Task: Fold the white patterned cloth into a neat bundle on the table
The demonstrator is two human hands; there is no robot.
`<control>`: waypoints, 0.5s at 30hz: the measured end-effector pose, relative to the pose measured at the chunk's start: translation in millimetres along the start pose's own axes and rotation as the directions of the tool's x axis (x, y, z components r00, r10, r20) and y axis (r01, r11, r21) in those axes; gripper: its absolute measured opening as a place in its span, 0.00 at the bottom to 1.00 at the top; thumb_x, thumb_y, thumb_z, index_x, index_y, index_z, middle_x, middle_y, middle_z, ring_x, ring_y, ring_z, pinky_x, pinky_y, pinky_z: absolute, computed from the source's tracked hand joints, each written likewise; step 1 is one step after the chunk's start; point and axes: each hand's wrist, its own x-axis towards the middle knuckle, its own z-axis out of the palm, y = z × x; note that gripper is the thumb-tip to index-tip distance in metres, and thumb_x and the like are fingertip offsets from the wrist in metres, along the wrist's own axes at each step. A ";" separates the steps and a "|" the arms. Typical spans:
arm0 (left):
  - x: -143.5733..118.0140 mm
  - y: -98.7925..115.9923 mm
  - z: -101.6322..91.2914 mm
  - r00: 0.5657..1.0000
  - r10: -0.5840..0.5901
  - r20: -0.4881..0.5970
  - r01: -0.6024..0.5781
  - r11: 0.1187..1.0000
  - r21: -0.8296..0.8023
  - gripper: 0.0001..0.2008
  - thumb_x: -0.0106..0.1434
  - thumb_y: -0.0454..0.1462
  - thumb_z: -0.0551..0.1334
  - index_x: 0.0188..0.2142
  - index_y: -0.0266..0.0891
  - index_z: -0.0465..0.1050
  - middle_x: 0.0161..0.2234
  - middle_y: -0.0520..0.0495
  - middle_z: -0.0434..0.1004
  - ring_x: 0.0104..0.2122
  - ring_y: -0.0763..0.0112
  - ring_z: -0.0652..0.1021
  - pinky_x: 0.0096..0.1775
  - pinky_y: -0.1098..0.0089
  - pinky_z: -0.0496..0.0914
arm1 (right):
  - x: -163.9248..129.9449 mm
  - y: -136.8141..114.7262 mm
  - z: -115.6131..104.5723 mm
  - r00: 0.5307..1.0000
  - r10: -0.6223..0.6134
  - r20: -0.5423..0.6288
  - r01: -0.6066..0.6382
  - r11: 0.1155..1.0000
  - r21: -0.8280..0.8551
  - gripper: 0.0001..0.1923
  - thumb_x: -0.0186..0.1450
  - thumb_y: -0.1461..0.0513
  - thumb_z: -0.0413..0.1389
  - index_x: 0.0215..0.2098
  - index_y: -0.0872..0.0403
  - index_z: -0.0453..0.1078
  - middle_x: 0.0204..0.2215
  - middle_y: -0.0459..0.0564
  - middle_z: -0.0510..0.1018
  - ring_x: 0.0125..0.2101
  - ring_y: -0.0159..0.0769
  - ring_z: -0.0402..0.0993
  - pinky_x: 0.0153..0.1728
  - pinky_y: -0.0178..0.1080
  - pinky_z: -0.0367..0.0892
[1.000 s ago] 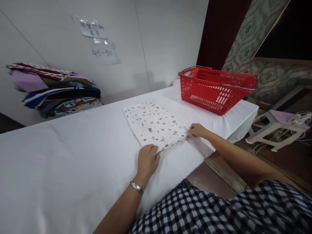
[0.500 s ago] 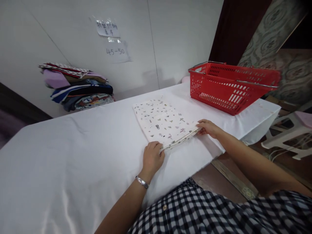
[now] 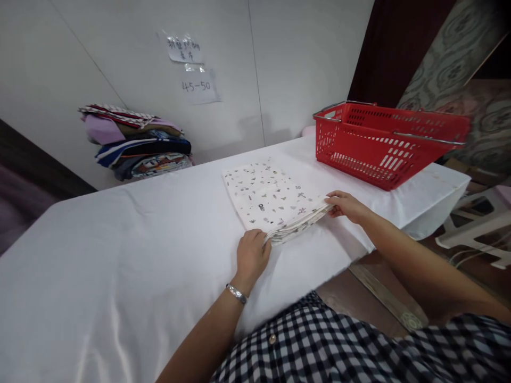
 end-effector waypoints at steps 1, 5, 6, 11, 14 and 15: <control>0.9 0.4 -0.8 1.000 -0.005 -0.004 0.005 1.000 -0.006 0.06 0.63 0.36 0.55 0.35 0.40 0.70 0.38 0.45 0.73 0.40 0.64 0.71 0.41 0.63 0.66 | -0.2 -0.2 0.1 1.000 -0.003 0.000 0.003 1.000 0.000 0.08 0.59 0.65 0.56 0.36 0.53 0.61 0.18 0.45 0.73 0.16 0.31 0.69 0.18 0.33 0.69; 3.5 1.0 -4.0 0.999 -0.038 -0.004 0.038 0.998 -0.050 0.07 0.63 0.36 0.54 0.34 0.40 0.70 0.36 0.46 0.72 0.38 0.66 0.71 0.40 0.65 0.66 | -1.8 -3.3 0.2 1.000 -0.005 0.001 0.005 1.000 -0.011 0.07 0.60 0.64 0.55 0.35 0.53 0.61 0.18 0.44 0.72 0.16 0.30 0.69 0.18 0.33 0.68; 3.5 0.8 -4.5 0.999 -0.043 0.002 0.044 0.997 -0.058 0.07 0.63 0.36 0.54 0.34 0.40 0.70 0.36 0.47 0.72 0.38 0.66 0.71 0.40 0.65 0.66 | -2.3 -4.6 0.3 1.000 -0.006 0.000 0.006 1.000 -0.013 0.07 0.59 0.64 0.56 0.35 0.54 0.61 0.18 0.44 0.72 0.16 0.30 0.69 0.18 0.33 0.68; 2.6 -0.3 -7.4 0.996 -0.087 0.020 0.088 0.993 -0.079 0.05 0.62 0.35 0.55 0.34 0.41 0.70 0.37 0.47 0.72 0.39 0.65 0.70 0.40 0.66 0.66 | -2.4 -13.7 2.0 1.000 -0.029 -0.001 0.029 0.999 -0.028 0.10 0.59 0.62 0.59 0.35 0.54 0.62 0.18 0.44 0.72 0.16 0.30 0.69 0.18 0.33 0.68; 3.0 -0.5 -10.7 0.991 -0.130 0.011 0.130 0.984 -0.125 0.06 0.62 0.36 0.55 0.34 0.41 0.70 0.36 0.48 0.72 0.39 0.66 0.70 0.39 0.67 0.67 | -0.9 -18.2 3.3 0.999 -0.044 0.004 0.044 0.998 -0.044 0.11 0.59 0.61 0.60 0.35 0.54 0.62 0.18 0.44 0.72 0.16 0.30 0.69 0.18 0.33 0.68; 3.2 -0.4 -11.8 0.990 -0.143 0.011 0.144 0.979 -0.142 0.06 0.63 0.36 0.54 0.34 0.41 0.70 0.36 0.48 0.71 0.38 0.67 0.71 0.39 0.67 0.67 | -0.4 -19.0 3.5 0.999 -0.050 0.004 0.050 0.998 -0.047 0.11 0.59 0.61 0.60 0.35 0.53 0.62 0.18 0.44 0.72 0.16 0.30 0.69 0.18 0.33 0.68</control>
